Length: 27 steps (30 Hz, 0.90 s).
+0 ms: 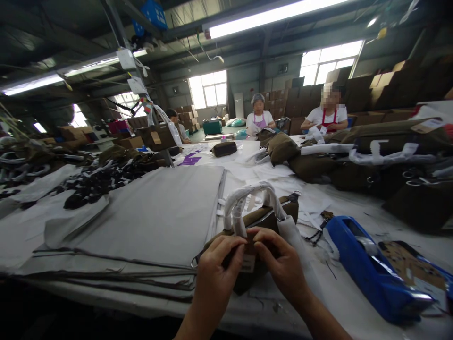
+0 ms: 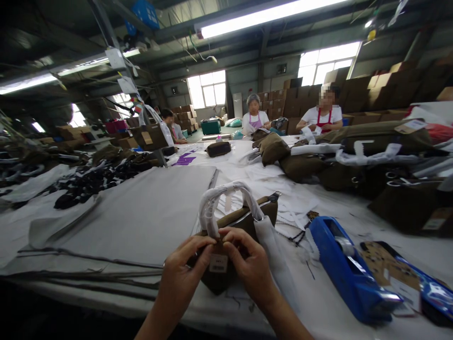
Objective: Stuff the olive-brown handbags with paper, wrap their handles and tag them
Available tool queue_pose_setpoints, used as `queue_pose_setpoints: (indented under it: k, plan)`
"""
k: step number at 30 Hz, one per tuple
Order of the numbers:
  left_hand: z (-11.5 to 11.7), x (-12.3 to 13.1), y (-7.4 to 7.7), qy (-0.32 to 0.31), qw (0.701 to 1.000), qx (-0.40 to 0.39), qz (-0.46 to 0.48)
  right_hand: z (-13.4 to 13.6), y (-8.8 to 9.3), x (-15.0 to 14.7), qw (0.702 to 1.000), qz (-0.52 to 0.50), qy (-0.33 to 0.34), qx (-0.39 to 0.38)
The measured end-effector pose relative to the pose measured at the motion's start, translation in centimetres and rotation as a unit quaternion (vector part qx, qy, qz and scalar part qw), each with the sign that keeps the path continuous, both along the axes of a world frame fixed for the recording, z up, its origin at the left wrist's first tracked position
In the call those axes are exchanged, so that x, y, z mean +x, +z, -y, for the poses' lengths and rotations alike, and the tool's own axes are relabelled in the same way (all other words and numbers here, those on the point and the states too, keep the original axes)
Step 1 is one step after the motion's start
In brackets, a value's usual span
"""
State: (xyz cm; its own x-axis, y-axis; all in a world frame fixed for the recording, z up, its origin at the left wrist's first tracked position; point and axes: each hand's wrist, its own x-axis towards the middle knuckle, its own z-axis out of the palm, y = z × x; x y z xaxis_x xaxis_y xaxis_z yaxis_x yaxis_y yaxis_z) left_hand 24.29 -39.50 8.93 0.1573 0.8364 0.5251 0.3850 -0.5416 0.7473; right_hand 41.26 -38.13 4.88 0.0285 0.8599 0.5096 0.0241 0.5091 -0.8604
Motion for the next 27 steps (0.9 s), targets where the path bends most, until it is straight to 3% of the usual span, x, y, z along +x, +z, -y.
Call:
queue_pose_setpoints:
  k: [5, 17, 27]
  plan:
    - [-0.35, -0.01, -0.34, -0.012, 1.000, 0.014, -0.006, -0.24, -0.02, -0.01, 0.999, -0.005, -0.012, 0.035]
    - [-0.56, 0.24, -0.43, 0.020, 1.000, -0.004, -0.021, -0.90, -0.39, 0.33, 0.998, -0.031, 0.012, -0.052]
    - [-0.85, 0.48, -0.61, 0.034, 0.999, 0.006, -0.042, -0.79, -0.16, 0.46, 0.999, 0.021, -0.009, -0.044]
